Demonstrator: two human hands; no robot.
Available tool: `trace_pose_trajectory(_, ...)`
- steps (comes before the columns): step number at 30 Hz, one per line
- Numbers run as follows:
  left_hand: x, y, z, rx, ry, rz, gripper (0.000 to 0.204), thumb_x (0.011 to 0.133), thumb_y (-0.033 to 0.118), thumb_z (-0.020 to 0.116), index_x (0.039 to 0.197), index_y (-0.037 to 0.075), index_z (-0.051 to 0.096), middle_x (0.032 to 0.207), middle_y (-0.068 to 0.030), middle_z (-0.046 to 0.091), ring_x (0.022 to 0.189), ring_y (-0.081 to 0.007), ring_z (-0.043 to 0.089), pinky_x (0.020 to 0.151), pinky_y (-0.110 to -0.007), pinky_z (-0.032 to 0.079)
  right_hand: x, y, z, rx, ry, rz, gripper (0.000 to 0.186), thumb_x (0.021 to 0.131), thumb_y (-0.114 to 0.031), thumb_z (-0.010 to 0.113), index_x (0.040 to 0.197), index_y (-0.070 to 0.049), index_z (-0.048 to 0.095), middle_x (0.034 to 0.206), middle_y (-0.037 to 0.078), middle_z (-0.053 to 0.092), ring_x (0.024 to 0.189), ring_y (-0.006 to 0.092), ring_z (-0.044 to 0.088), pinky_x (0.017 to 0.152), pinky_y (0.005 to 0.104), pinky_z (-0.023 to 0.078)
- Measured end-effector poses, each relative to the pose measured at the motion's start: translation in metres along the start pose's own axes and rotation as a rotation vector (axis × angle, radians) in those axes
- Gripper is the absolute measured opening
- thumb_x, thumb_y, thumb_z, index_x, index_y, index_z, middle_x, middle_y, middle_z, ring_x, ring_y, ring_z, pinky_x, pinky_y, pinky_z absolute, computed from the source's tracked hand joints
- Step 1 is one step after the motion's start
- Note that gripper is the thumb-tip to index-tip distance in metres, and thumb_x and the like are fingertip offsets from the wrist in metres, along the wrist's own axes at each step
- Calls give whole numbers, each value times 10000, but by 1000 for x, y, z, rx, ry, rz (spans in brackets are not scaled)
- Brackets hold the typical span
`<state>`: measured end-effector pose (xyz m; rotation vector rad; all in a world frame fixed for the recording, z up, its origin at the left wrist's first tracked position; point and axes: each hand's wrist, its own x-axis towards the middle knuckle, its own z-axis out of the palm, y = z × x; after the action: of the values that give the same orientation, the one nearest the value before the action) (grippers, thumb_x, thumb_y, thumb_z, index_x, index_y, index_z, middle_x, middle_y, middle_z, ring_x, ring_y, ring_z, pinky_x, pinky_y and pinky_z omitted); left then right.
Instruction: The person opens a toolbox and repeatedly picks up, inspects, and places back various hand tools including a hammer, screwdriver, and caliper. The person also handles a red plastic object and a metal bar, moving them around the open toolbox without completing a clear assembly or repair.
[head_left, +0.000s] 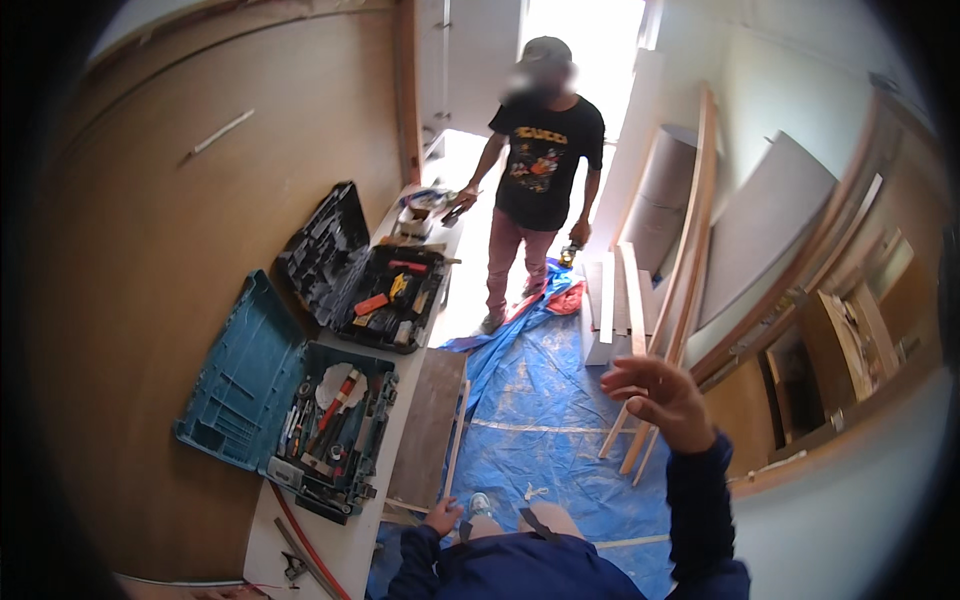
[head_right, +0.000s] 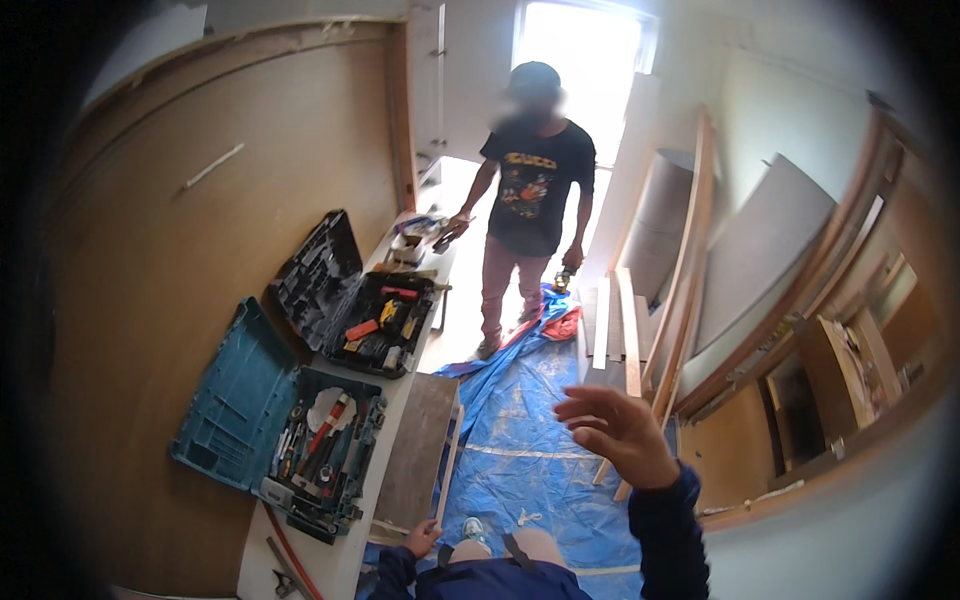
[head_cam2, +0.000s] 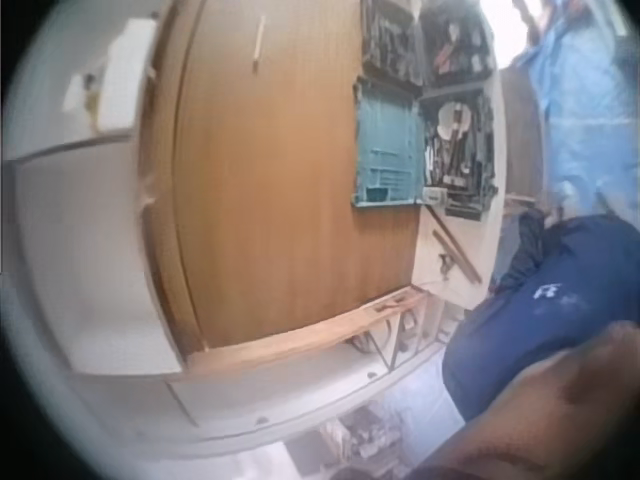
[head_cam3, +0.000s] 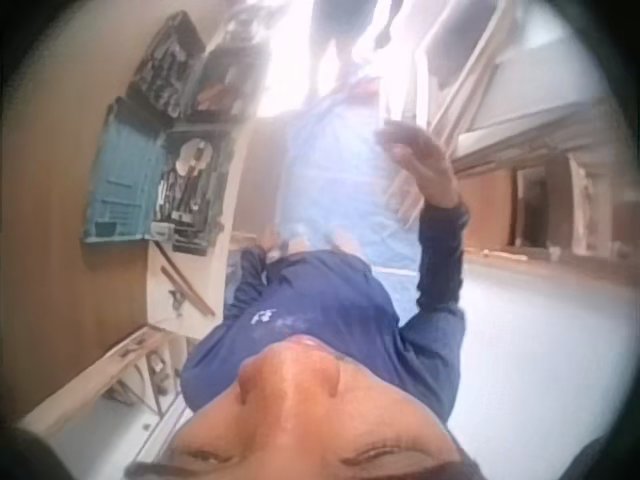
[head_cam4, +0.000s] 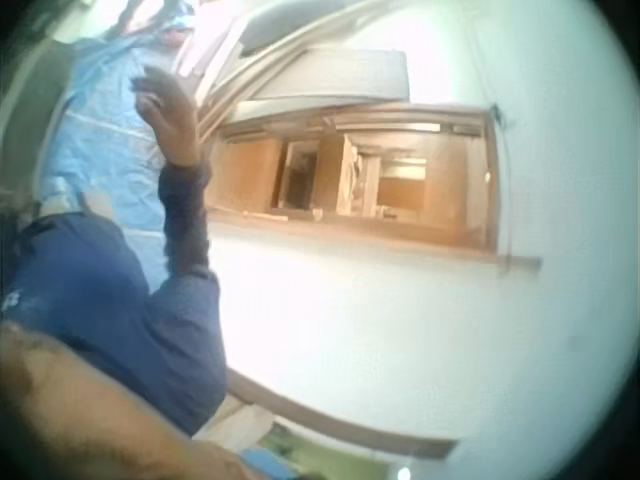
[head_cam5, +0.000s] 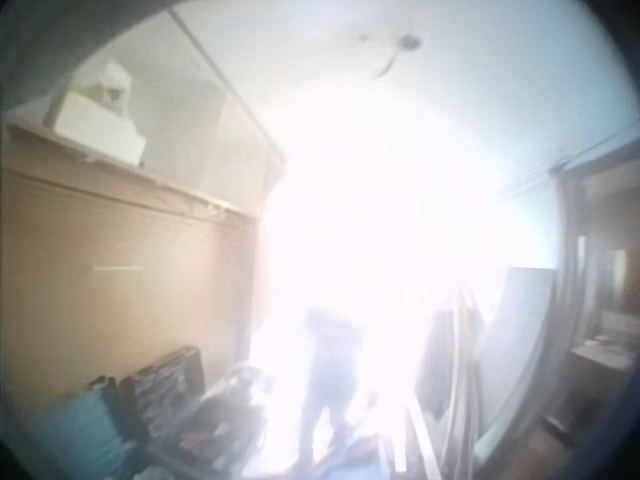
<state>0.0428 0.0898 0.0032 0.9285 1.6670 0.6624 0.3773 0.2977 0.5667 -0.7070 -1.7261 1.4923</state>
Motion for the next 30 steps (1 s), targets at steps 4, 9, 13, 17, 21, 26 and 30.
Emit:
trace_pose_trajectory(4,25,102,-23,150,71,55,569,949,336,650,1417,54,490,1067,-123,665,902,-232,660,824,-366,537,8,168,-40,97,290,346,465,928,-88,709,1356,-11,543,1156,110,669,1061,171,639,946,306,519)
trace_pose_trajectory(9,48,148,-66,-130,252,-201,591,922,338,671,1416,63,496,1138,-150,682,1058,-269,653,938,-398,495,70,316,-39,66,132,715,517,930,-178,724,1377,-10,524,1179,135,667,1069,183,634,885,302,522)
trace_pose_trajectory(13,87,158,-72,-71,424,-218,540,919,301,680,1374,50,533,1180,-186,673,1069,-294,665,912,-392,521,173,385,-57,-28,-76,629,524,930,-225,725,1370,-19,529,1163,161,682,1010,207,668,864,328,535)
trace_pose_trajectory(17,117,87,-21,-214,738,-183,448,916,221,652,1308,20,572,1140,-181,686,1002,-292,675,859,-400,536,282,411,-64,-206,-388,541,521,931,-242,722,1352,-1,531,1141,184,689,993,232,692,844,345,554)
trace_pose_trajectory(21,150,73,42,-433,718,-428,404,887,229,674,1207,-9,612,1108,-172,687,937,-287,683,817,-411,547,351,442,-109,-372,-537,488,558,909,-335,732,1350,-47,547,1118,187,695,988,279,704,850,379,559)
trace_pose_trajectory(26,139,113,89,76,426,-348,361,925,327,626,1160,53,631,1021,-118,662,864,-278,672,725,-441,543,407,504,-154,-598,-552,519,575,872,-394,741,1316,-72,570,1110,185,701,1031,335,682,877,411,542)
trace_pose_trajectory(30,158,151,79,-232,390,-581,361,928,335,622,1163,62,622,1019,-112,654,850,-268,659,708,-443,532,422,549,-173,-591,-506,555,581,860,-409,740,1299,-66,574,1079,197,706,1021,359,678,872,438,536)
